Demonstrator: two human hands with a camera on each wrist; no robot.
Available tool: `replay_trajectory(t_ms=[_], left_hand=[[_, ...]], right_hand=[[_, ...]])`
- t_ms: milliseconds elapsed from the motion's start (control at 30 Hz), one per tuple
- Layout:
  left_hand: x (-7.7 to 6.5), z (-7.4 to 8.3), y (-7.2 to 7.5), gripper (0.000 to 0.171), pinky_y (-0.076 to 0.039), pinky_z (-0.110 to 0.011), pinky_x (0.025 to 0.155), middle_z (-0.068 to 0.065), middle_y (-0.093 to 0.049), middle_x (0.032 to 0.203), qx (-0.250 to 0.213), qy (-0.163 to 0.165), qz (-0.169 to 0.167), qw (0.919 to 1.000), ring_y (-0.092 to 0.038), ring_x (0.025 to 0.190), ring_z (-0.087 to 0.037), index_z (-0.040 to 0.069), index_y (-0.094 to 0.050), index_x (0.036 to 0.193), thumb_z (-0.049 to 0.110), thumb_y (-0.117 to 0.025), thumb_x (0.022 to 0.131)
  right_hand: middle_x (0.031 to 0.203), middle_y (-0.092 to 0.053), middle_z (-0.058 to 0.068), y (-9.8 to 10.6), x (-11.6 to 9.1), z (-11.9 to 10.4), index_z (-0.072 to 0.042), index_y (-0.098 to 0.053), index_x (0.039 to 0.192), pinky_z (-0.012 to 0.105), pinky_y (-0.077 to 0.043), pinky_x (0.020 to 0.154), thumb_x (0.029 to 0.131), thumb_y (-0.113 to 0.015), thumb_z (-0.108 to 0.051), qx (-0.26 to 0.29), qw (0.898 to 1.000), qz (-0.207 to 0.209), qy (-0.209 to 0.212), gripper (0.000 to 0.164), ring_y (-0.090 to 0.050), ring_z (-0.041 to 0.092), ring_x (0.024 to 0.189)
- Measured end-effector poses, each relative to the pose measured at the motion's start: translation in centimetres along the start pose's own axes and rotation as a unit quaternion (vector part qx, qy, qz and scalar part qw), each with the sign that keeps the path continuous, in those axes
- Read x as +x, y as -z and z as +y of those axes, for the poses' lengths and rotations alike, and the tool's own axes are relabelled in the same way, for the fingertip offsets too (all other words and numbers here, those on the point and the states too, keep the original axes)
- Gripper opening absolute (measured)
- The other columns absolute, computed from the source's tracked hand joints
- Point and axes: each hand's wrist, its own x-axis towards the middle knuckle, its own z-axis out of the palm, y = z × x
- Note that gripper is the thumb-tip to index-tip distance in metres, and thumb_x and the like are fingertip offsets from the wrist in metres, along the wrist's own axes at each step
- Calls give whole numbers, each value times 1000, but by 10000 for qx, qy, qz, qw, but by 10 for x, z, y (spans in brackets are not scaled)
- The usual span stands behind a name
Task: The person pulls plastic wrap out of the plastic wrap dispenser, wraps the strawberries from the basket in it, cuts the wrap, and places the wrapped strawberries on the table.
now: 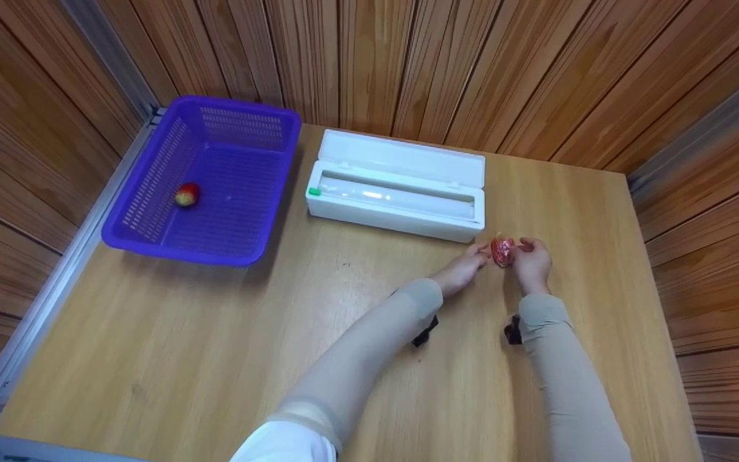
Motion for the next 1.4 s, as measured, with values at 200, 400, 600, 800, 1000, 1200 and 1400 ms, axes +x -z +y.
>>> replay_trajectory(t_ms=[200,400,600,800,1000,1200,1400], left_hand=[[-12,-4,12,43,-29,-29,105,-2,-46,132,92,-356,210,9991,-41,123,-14,16,-31,134,25,-31,92],[-28,-7,30,42,-30,-32,105,-10,-44,132,-637,-621,116,9960,-40,124,-23,7,-30,134,17,-32,94],[-50,-15,56,42,-28,-33,107,-8,-42,134,-747,-633,-16,9952,-37,127,-21,8,-28,135,17,-31,94],[-74,-28,83,43,-27,-30,107,-2,-43,135,-444,-620,135,9970,-38,126,-15,12,-28,136,22,-31,94],[-102,-44,112,40,-26,-32,107,11,-43,133,-336,-457,347,9978,-37,126,-9,26,-30,134,29,-32,94],[-118,-50,140,41,-35,-38,101,11,-41,134,-196,-570,929,9938,-37,126,-13,25,-33,132,32,-39,92],[-121,-42,169,41,-38,-39,98,3,-35,138,687,-965,1986,9729,-37,126,-22,20,-37,130,17,-44,90]], right_hand=[[121,-45,10,-1,-4,1,-7,-42,125,24,-41,85,89,-43,-14,-87,9998,97,-148,37,-44,19,106],[125,-41,9,-1,-15,-3,-8,-41,125,27,-40,89,90,-40,-17,17,9999,6,-102,36,-41,19,111],[128,-39,5,-3,-27,-8,-11,-38,127,28,-40,91,92,-37,-18,215,9995,-227,12,36,-41,18,111],[128,-37,6,-14,-36,-10,-13,-38,127,30,-40,96,92,-40,-17,-163,9993,-197,285,35,-40,20,116],[133,-36,7,-26,-47,-10,-13,-35,130,36,-35,102,91,-42,-14,-428,9936,-303,1005,40,-37,22,123],[134,-34,9,-36,-55,-13,-9,-37,129,41,-29,105,88,-44,-7,-896,9728,-255,2122,42,-30,25,126],[143,-24,7,-44,-60,-23,-13,-34,132,47,-19,107,86,-47,-7,-1390,9548,-323,2609,48,-18,27,133]])
